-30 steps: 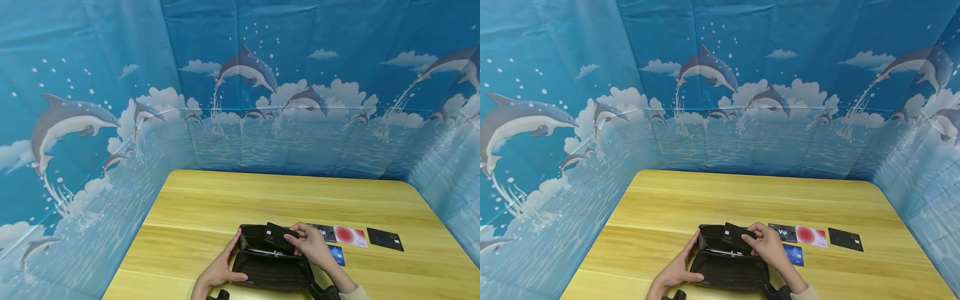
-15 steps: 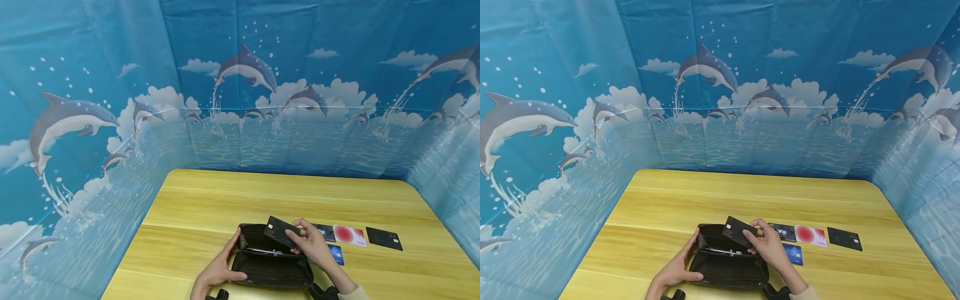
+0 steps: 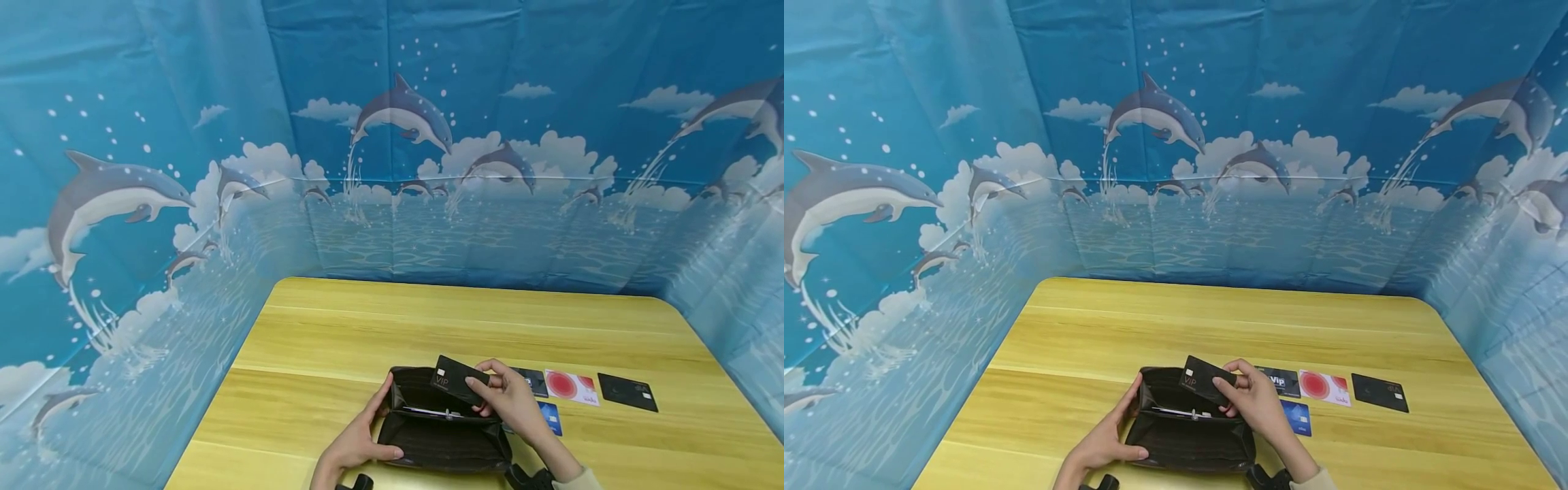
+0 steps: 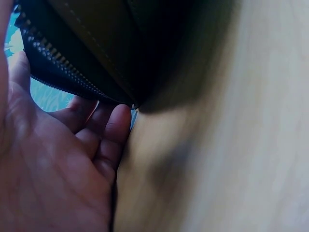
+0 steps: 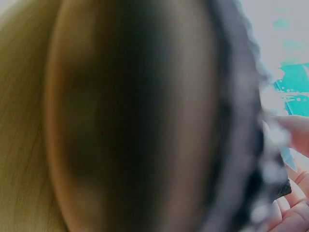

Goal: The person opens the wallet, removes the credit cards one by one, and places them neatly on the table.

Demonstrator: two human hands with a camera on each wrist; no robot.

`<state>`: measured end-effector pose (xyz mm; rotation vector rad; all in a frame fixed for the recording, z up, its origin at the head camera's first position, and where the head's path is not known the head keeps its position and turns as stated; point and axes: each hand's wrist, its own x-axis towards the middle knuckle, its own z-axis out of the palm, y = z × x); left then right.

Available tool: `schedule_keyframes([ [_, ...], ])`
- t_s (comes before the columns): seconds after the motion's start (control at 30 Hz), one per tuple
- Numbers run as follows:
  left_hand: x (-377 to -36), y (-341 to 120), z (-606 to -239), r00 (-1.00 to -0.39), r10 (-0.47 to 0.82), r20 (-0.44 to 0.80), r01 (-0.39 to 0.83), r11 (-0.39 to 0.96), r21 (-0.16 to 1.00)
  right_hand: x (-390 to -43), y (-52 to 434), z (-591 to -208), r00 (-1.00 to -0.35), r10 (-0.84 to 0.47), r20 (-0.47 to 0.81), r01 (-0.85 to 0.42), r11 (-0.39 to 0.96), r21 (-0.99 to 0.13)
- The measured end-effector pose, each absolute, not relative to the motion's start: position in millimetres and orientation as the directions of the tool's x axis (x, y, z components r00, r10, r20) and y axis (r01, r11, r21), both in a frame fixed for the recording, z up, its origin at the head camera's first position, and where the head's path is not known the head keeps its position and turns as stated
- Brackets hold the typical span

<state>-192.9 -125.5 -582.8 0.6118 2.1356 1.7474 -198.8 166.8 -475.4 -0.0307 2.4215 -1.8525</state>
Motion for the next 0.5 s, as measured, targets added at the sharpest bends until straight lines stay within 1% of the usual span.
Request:
schedule_keyframes([
  [0.2,-192.8,-125.6,-581.7,-0.858,0.513,0.017,0.116,0.162,0.980,-208.6,175.3,-499.4,-0.993,-0.097,-0.071,0.046,0.233,-0.971],
  [0.37,-193.3,-126.0,-581.4,-0.855,0.519,0.020,0.122,0.164,0.979,-209.1,178.8,-502.3,-0.988,-0.147,-0.039,0.006,0.215,-0.977],
  [0.5,-193.4,-125.9,-581.0,-0.854,0.520,0.025,0.128,0.164,0.978,-208.3,179.5,-501.2,-0.987,-0.159,-0.034,0.002,0.199,-0.980],
])
